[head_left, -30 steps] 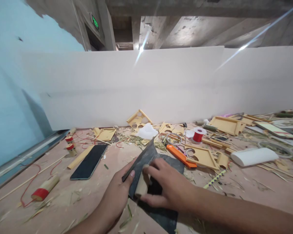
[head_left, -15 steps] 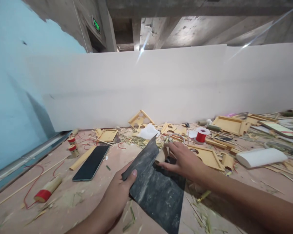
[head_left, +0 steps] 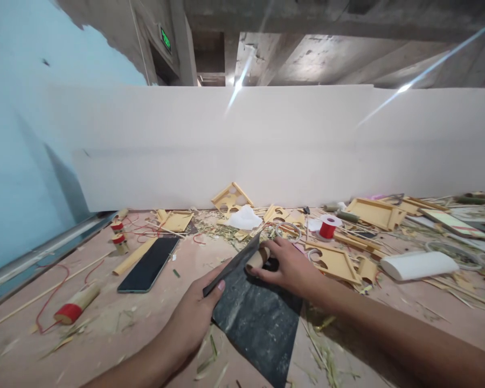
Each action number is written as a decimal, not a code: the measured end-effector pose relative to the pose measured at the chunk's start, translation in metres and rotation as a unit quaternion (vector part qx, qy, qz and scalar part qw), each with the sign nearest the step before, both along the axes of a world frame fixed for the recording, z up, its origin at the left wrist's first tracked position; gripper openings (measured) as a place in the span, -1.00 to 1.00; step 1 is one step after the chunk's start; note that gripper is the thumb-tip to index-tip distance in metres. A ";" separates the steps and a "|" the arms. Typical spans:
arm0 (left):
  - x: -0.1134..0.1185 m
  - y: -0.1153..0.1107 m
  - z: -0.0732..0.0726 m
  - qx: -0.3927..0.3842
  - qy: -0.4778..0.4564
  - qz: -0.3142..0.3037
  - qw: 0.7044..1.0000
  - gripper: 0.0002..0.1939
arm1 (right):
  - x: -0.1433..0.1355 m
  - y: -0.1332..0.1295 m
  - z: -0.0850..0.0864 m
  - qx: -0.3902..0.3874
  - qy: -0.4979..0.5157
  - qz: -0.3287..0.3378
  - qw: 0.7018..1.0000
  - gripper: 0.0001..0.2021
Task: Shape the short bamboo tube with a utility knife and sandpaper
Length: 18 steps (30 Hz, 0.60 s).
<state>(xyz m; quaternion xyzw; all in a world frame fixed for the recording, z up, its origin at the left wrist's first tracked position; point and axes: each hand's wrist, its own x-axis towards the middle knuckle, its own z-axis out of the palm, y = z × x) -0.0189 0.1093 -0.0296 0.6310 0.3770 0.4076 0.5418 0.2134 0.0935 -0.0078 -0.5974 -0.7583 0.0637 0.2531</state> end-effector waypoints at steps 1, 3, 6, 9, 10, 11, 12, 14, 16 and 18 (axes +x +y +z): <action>0.000 0.001 0.000 -0.001 0.003 0.003 1.000 -0.42 | -0.001 0.000 -0.001 0.004 0.001 -0.004 1.000 -0.56; -0.001 0.001 0.000 0.008 0.015 0.017 1.000 -0.40 | -0.006 -0.003 -0.002 0.007 0.009 0.052 0.999 -0.53; -0.001 0.001 0.001 0.012 0.019 0.028 0.999 -0.38 | -0.009 -0.004 -0.004 -0.002 0.019 0.131 0.991 -0.47; -0.001 0.001 0.001 -0.016 0.010 0.015 1.000 -0.34 | -0.003 0.001 -0.005 0.002 0.023 0.033 0.999 -0.51; -0.001 0.001 0.001 -0.017 0.012 0.014 1.000 -0.33 | -0.002 0.001 -0.006 0.004 0.025 0.004 1.000 -0.53; -0.001 0.000 0.001 -0.011 0.016 0.017 1.000 -0.34 | -0.004 -0.001 -0.006 0.008 0.027 -0.004 1.000 -0.54; -0.001 0.000 0.001 -0.002 0.021 0.022 1.000 -0.35 | -0.007 -0.004 -0.006 0.013 0.026 0.012 0.999 -0.55; -0.001 -0.001 0.002 0.012 0.025 0.028 0.999 -0.38 | -0.016 -0.011 -0.005 0.022 0.018 0.090 0.996 -0.54; 0.000 -0.002 0.004 0.017 0.021 0.027 0.999 -0.39 | -0.021 -0.015 -0.004 0.026 0.004 0.148 0.989 -0.52; 0.002 -0.003 0.005 0.016 0.019 0.027 0.999 -0.40 | -0.018 -0.013 -0.001 0.018 -0.007 0.127 0.992 -0.50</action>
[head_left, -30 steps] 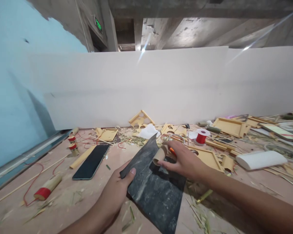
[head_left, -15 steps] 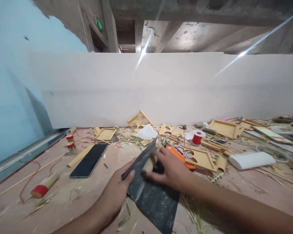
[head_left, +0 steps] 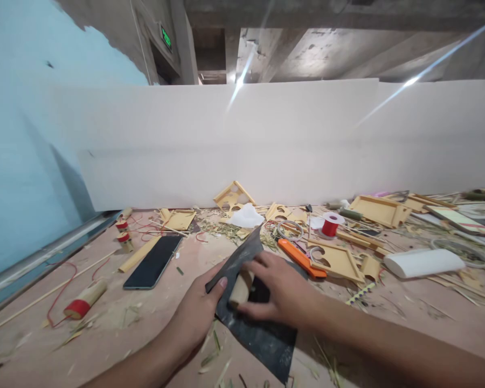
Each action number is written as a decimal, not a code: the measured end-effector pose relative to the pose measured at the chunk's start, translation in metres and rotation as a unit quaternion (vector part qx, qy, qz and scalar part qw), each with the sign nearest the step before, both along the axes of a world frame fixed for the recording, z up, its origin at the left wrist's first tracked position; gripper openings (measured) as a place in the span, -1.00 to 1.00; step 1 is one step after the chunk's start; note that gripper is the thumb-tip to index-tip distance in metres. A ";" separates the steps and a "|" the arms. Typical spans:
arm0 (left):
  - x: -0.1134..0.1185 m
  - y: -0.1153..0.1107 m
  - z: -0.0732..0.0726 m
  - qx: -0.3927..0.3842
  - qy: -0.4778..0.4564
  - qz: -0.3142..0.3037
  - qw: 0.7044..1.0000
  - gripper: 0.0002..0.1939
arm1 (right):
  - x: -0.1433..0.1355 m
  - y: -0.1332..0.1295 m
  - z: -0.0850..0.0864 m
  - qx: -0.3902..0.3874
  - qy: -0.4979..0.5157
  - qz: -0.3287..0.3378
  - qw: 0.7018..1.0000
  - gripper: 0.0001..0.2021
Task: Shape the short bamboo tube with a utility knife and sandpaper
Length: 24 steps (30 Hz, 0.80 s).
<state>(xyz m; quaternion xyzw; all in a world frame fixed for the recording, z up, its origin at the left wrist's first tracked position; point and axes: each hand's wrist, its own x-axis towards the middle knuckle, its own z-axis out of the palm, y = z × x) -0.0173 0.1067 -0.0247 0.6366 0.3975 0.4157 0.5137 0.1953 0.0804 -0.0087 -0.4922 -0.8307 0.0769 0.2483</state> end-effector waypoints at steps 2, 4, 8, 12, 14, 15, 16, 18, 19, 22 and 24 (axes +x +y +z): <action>0.001 0.000 0.000 -0.013 0.001 0.001 1.000 -0.39 | 0.007 0.004 0.002 -0.013 -0.010 -0.076 0.997 -0.52; 0.001 0.001 0.000 -0.027 -0.002 -0.002 1.000 -0.38 | 0.010 0.005 0.002 -0.021 -0.014 -0.123 0.992 -0.53; 0.001 0.001 0.001 -0.001 0.006 0.005 1.000 -0.41 | 0.003 -0.005 0.000 -0.019 0.007 -0.023 1.000 -0.51; 0.000 0.000 0.000 -0.026 -0.005 -0.002 1.000 -0.40 | 0.018 0.005 0.000 -0.012 0.006 -0.044 0.999 -0.51; 0.000 0.000 0.000 -0.038 -0.003 -0.001 0.999 -0.37 | 0.029 0.014 0.000 -0.017 -0.006 -0.111 0.994 -0.52; 0.000 -0.001 0.000 -0.041 0.001 0.001 0.999 -0.35 | 0.033 0.016 0.000 -0.018 -0.012 -0.133 0.991 -0.52; 0.000 0.000 0.000 -0.043 0.004 0.002 0.999 -0.34 | 0.033 0.016 0.000 -0.017 -0.016 -0.139 0.990 -0.52; 0.000 0.000 0.000 -0.042 0.010 0.005 0.999 -0.33 | 0.025 0.009 -0.001 -0.011 -0.012 -0.107 0.994 -0.53; 0.001 0.001 0.000 -0.037 0.014 0.007 0.999 -0.34 | 0.019 0.005 -0.002 -0.004 -0.009 -0.075 0.997 -0.53; 0.001 0.002 0.001 -0.010 0.026 0.014 1.000 -0.37 | 0.009 0.000 -0.002 0.008 -0.009 0.000 1.000 -0.51; 0.001 0.003 0.002 -0.010 0.025 0.012 1.000 -0.37 | 0.013 0.005 -0.001 0.005 -0.014 -0.019 1.000 -0.52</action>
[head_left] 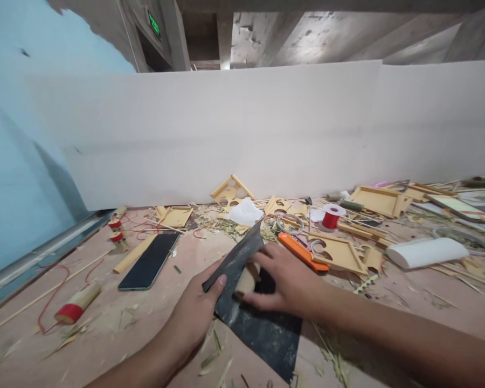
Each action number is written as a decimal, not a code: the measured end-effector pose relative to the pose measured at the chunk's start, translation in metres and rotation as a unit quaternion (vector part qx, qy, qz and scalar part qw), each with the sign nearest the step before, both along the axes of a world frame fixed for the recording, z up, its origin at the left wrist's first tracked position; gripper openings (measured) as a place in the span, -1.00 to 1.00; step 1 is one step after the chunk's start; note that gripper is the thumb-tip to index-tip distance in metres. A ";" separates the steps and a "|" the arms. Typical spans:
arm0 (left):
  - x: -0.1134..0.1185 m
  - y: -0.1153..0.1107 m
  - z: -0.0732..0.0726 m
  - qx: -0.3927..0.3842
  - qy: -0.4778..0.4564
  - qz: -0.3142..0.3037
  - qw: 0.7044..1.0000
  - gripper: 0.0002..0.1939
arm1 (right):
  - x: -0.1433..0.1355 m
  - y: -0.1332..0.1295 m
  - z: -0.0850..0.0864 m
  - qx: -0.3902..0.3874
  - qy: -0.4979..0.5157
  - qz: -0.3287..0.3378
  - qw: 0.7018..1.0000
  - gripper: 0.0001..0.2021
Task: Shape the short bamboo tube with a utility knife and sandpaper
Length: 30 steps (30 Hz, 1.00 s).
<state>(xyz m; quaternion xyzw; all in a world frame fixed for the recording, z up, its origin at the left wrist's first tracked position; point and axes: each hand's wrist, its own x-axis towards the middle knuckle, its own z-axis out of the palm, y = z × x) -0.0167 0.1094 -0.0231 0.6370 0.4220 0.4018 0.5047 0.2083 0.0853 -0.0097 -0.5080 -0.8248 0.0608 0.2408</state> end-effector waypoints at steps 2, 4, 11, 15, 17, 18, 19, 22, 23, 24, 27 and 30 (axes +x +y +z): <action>-0.001 -0.001 0.000 -0.015 -0.002 -0.004 1.000 -0.35 | 0.007 0.006 0.002 -0.011 -0.006 -0.069 0.998 -0.55; -0.001 -0.002 0.000 -0.019 -0.002 0.001 1.000 -0.33 | 0.008 0.005 0.004 -0.018 -0.006 -0.111 0.994 -0.57; 0.001 -0.004 0.000 -0.011 -0.012 0.012 1.000 -0.36 | -0.010 -0.007 0.000 -0.021 0.025 0.027 0.999 -0.54; 0.000 -0.004 -0.002 -0.045 -0.034 -0.005 0.998 -0.31 | 0.020 0.018 0.005 -0.001 0.003 -0.099 0.995 -0.61; 0.000 -0.003 -0.002 -0.040 -0.033 -0.003 0.999 -0.32 | 0.034 0.024 0.012 0.028 0.006 -0.124 0.992 -0.61; -0.001 -0.003 -0.003 -0.036 -0.029 0.000 0.999 -0.32 | 0.038 0.025 0.016 0.042 0.021 -0.130 0.990 -0.58; -0.001 -0.003 -0.003 -0.033 -0.025 0.002 0.999 -0.33 | 0.040 0.024 0.019 0.053 0.045 -0.136 0.988 -0.56; -0.001 -0.003 -0.003 -0.034 -0.021 0.003 0.999 -0.32 | 0.042 0.021 0.026 0.037 0.149 -0.143 0.978 -0.56; -0.001 -0.003 -0.003 -0.038 -0.024 0.001 0.999 -0.31 | 0.042 0.020 0.027 0.005 0.199 -0.136 0.970 -0.57; -0.001 -0.003 -0.003 -0.041 -0.028 -0.001 0.999 -0.30 | 0.041 0.021 0.027 -0.046 0.264 -0.124 0.955 -0.58; -0.001 -0.002 -0.002 -0.034 -0.031 -0.007 0.999 -0.31 | 0.037 0.023 0.024 -0.267 0.478 -0.062 0.835 -0.52; -0.001 -0.001 -0.001 -0.026 -0.021 -0.009 0.999 -0.32 | 0.033 0.023 0.024 -0.420 0.576 -0.013 0.701 -0.42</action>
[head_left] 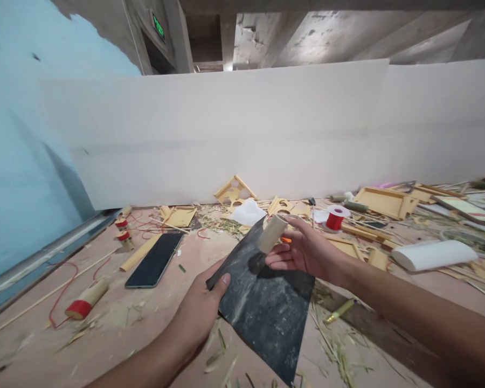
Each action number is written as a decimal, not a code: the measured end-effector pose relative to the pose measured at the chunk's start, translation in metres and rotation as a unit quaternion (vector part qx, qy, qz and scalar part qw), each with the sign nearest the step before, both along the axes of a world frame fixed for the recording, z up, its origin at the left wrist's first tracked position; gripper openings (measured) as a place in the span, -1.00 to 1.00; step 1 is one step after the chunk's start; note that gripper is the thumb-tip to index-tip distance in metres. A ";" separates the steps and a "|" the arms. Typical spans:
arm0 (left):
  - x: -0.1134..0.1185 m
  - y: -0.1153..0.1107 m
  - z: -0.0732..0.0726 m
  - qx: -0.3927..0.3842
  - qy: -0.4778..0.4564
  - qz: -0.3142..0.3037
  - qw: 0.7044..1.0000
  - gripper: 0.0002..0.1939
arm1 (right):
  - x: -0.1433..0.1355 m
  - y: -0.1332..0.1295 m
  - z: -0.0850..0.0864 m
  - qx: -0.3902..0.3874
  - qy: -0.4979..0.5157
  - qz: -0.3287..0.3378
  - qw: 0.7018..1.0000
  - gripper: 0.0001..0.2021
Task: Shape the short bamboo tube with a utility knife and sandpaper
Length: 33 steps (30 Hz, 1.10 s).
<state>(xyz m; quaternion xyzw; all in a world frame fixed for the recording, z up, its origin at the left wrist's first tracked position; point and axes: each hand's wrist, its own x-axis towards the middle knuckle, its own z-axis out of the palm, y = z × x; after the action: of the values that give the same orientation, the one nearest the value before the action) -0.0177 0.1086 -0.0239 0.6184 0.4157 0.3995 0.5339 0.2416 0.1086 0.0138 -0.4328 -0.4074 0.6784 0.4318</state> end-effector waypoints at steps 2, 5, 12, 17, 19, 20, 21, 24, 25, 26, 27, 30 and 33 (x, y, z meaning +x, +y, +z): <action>0.000 0.001 0.001 -0.001 0.004 0.000 1.000 -0.32 | -0.002 -0.002 0.002 -0.025 0.026 0.025 0.999 -0.38; 0.000 0.000 0.001 -0.005 0.000 -0.004 1.000 -0.31 | -0.002 -0.005 0.002 0.029 -0.038 0.040 0.998 -0.33; 0.001 -0.004 0.003 -0.017 -0.003 0.005 1.000 -0.29 | -0.010 -0.018 -0.015 0.362 -0.538 -0.018 0.761 -0.47; 0.001 -0.003 0.002 0.000 0.009 0.008 1.000 -0.32 | -0.032 -0.030 -0.022 0.383 -0.542 0.020 0.748 -0.53; 0.001 -0.003 0.003 0.011 0.015 0.009 1.000 -0.34 | -0.034 -0.029 -0.021 0.390 -0.544 0.026 0.743 -0.56; 0.001 -0.003 0.003 0.013 0.016 0.010 1.000 -0.34 | -0.033 -0.027 -0.021 0.384 -0.555 0.017 0.738 -0.59; 0.000 -0.003 0.003 0.013 0.016 0.009 1.000 -0.34 | -0.032 -0.025 -0.021 0.374 -0.569 0.002 0.733 -0.61; 0.001 -0.003 0.004 0.008 0.012 0.003 1.000 -0.34 | -0.031 -0.022 -0.022 0.338 -0.603 -0.044 0.721 -0.56; 0.001 -0.003 0.004 0.011 0.011 0.002 1.000 -0.35 | -0.033 -0.023 -0.022 0.336 -0.603 -0.043 0.722 -0.54; 0.001 -0.003 0.003 0.018 0.011 0.002 1.000 -0.36 | -0.036 -0.025 -0.023 0.342 -0.597 -0.031 0.725 -0.52; 0.001 -0.003 0.002 0.026 0.011 0.003 1.000 -0.37 | -0.039 -0.026 -0.023 0.353 -0.586 -0.014 0.729 -0.53; 0.002 -0.002 0.000 0.043 0.012 0.007 0.999 -0.40 | -0.044 -0.027 -0.023 0.377 -0.568 0.013 0.731 -0.60; 0.001 -0.002 -0.002 0.045 0.015 0.002 0.999 -0.40 | -0.041 -0.023 -0.023 0.348 -0.594 -0.036 0.725 -0.67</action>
<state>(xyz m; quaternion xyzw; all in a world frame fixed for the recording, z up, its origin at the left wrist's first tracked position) -0.0166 0.1065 -0.0255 0.6469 0.4063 0.4093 0.4988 0.2010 0.0861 -0.0092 -0.5806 -0.7721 0.0769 0.2465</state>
